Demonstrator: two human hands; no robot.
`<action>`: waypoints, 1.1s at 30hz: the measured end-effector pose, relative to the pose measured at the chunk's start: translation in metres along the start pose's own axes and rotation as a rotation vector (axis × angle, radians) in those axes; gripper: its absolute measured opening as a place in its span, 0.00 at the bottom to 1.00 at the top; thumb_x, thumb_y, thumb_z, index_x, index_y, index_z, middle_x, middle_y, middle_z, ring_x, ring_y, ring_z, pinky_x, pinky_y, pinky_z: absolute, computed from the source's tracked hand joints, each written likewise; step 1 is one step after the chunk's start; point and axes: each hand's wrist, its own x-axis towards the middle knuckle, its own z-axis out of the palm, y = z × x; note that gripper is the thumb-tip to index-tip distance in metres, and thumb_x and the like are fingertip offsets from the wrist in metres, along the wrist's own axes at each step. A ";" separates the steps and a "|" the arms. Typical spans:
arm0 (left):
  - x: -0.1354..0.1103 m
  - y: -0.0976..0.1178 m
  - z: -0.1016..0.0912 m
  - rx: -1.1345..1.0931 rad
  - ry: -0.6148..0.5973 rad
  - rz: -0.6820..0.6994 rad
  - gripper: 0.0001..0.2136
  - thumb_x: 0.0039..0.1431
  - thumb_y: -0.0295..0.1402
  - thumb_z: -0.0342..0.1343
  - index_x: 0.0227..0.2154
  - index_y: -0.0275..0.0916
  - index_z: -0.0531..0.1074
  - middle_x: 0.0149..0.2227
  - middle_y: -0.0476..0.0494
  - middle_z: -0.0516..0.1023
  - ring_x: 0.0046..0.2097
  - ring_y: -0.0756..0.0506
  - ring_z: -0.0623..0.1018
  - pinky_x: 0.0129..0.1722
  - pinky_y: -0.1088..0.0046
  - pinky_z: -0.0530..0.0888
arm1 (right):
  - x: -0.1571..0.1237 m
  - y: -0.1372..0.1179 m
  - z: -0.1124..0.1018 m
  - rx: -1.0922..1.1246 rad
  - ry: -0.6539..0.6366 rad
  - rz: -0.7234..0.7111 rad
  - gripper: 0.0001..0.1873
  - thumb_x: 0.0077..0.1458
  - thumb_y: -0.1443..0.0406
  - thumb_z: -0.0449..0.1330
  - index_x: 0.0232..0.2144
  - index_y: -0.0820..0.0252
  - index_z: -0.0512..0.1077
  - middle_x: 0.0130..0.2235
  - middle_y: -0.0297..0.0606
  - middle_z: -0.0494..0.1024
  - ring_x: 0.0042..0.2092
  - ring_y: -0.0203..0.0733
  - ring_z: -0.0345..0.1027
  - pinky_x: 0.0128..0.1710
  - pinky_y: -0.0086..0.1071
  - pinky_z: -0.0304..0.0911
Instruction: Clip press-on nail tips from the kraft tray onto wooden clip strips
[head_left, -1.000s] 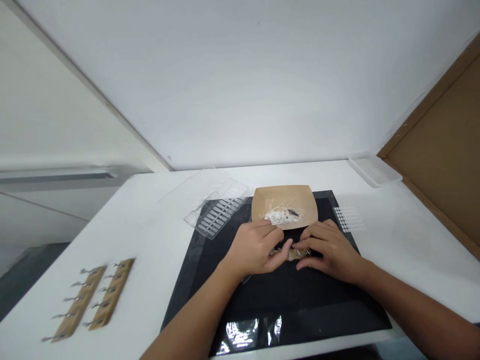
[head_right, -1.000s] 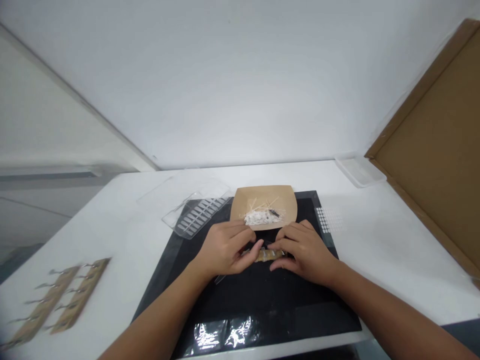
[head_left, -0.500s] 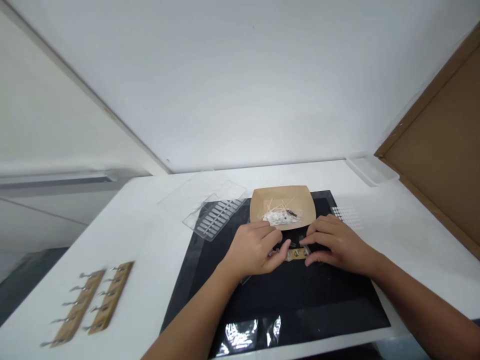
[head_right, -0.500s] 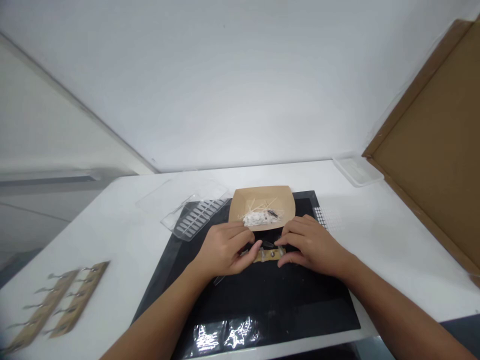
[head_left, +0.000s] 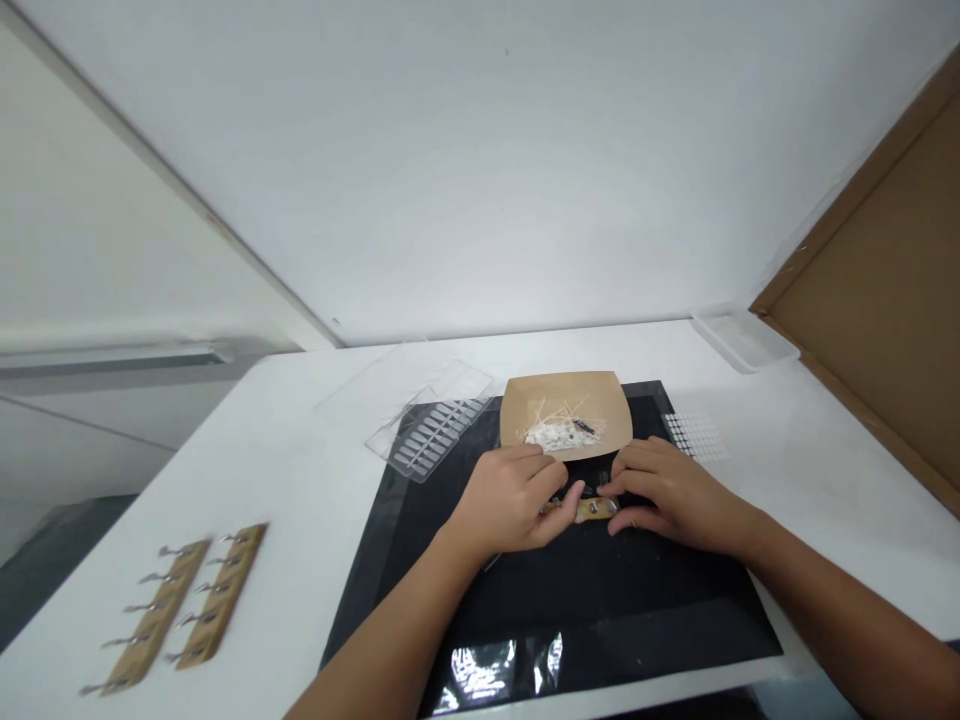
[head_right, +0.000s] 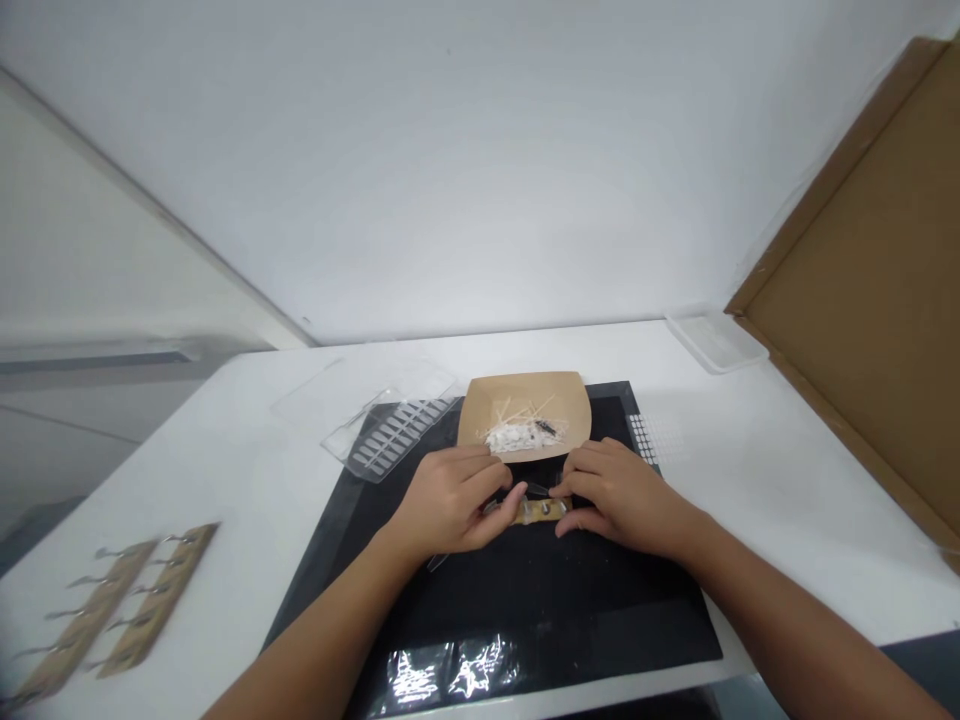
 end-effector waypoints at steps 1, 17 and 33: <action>0.000 0.000 0.000 0.000 0.001 0.001 0.14 0.68 0.32 0.55 0.25 0.39 0.68 0.21 0.52 0.68 0.24 0.50 0.66 0.24 0.71 0.62 | 0.000 0.000 0.000 -0.003 0.000 0.007 0.17 0.63 0.51 0.68 0.44 0.57 0.79 0.40 0.37 0.79 0.43 0.43 0.72 0.42 0.37 0.61; 0.002 0.001 0.000 0.011 -0.014 0.014 0.15 0.69 0.30 0.53 0.23 0.39 0.67 0.21 0.51 0.69 0.24 0.50 0.67 0.25 0.71 0.61 | 0.000 -0.002 -0.006 0.039 0.008 0.007 0.17 0.62 0.52 0.69 0.44 0.57 0.78 0.40 0.39 0.79 0.43 0.45 0.74 0.44 0.39 0.65; 0.000 0.001 0.003 0.078 -0.017 0.013 0.16 0.71 0.29 0.52 0.23 0.39 0.66 0.22 0.51 0.69 0.25 0.50 0.67 0.26 0.70 0.61 | -0.007 0.009 -0.018 -0.029 -0.023 0.059 0.13 0.64 0.57 0.68 0.47 0.55 0.77 0.42 0.40 0.80 0.45 0.47 0.73 0.45 0.40 0.65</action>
